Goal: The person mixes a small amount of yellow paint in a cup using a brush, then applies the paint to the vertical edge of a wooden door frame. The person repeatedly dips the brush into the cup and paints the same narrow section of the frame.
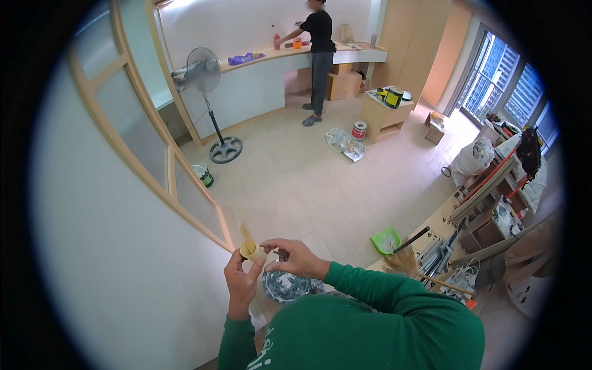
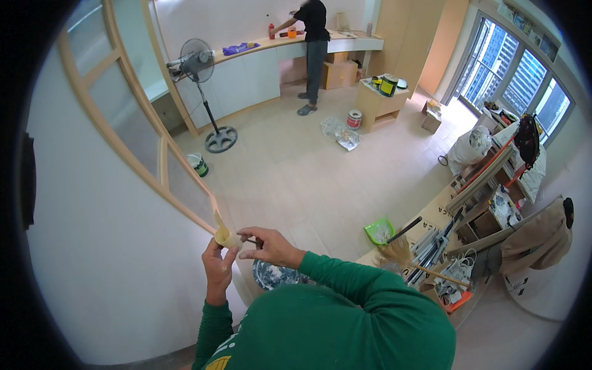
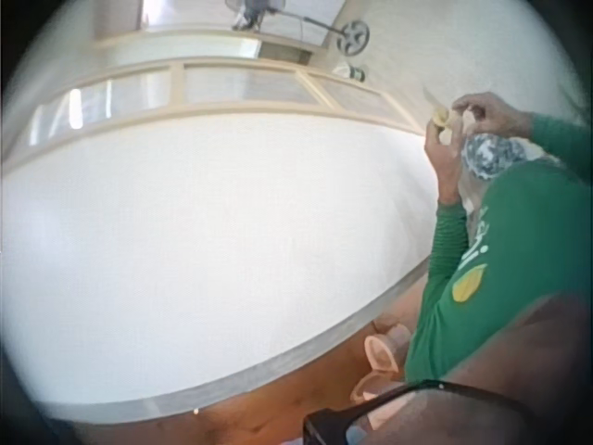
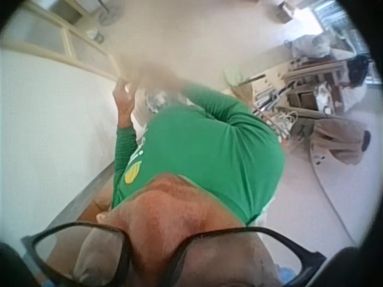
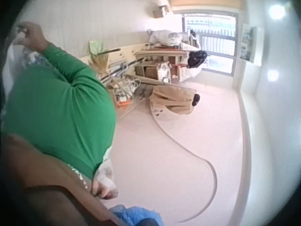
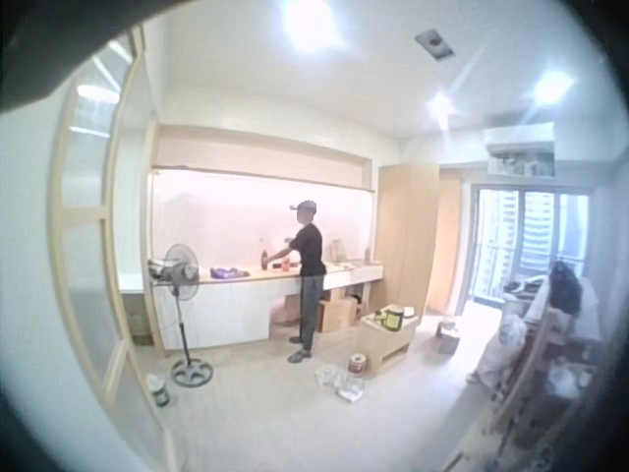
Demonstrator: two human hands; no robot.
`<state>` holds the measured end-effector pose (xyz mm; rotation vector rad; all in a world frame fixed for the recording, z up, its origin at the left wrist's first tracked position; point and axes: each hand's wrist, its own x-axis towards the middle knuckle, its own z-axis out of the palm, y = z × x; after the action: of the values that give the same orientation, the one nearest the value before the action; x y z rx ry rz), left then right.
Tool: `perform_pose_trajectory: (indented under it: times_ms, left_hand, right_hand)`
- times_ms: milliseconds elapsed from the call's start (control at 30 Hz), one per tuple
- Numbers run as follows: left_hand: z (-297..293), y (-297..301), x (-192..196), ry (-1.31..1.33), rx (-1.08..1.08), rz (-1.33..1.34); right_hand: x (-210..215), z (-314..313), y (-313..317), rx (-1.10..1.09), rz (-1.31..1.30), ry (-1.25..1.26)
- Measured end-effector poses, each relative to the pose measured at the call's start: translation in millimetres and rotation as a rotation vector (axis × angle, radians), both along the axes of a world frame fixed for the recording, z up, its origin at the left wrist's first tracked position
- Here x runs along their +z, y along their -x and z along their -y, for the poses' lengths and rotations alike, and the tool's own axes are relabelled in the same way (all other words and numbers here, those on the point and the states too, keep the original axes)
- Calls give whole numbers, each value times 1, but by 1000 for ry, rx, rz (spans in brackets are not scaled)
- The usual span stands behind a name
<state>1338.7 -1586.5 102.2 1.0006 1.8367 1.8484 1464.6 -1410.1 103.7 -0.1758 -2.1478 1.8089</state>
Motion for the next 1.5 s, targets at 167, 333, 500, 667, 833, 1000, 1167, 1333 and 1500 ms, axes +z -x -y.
perform_pose_trajectory:
  times_ms: [167, 333, 500, 667, 833, 1000, 1167, 1333, 1500]
  left_hand:
    - [20, 2, 0, 6, 68, -38]
    - [41, 5, -4, -10, 83, -83]
    - [56, 5, 3, -29, 152, -91]
    - [61, 9, -1, -40, 172, -103]
    - [63, 0, -7, -1, 175, -122]
    - [59, 2, -2, 4, 164, -128]
    - [51, 4, 8, 33, 128, -144]
    - [45, 12, 27, 9, 100, -82]
    - [38, 25, 33, 19, 112, -35]
  right_hand:
    - [-59, 4, -10, -94, 6, -239]
    - [-190, -25, -62, 332, 915, -763]
    - [-270, -21, -130, 603, 1105, -638]
    - [-274, -18, -123, 511, 1031, -815]
    - [-224, 0, -142, 453, 993, -856]
    - [-172, -1, -136, 349, 846, -851]
    - [-135, -7, -120, 167, 694, -695]
    - [-89, 7, -78, -72, 608, -592]
    - [-133, 13, -34, -55, 548, -716]
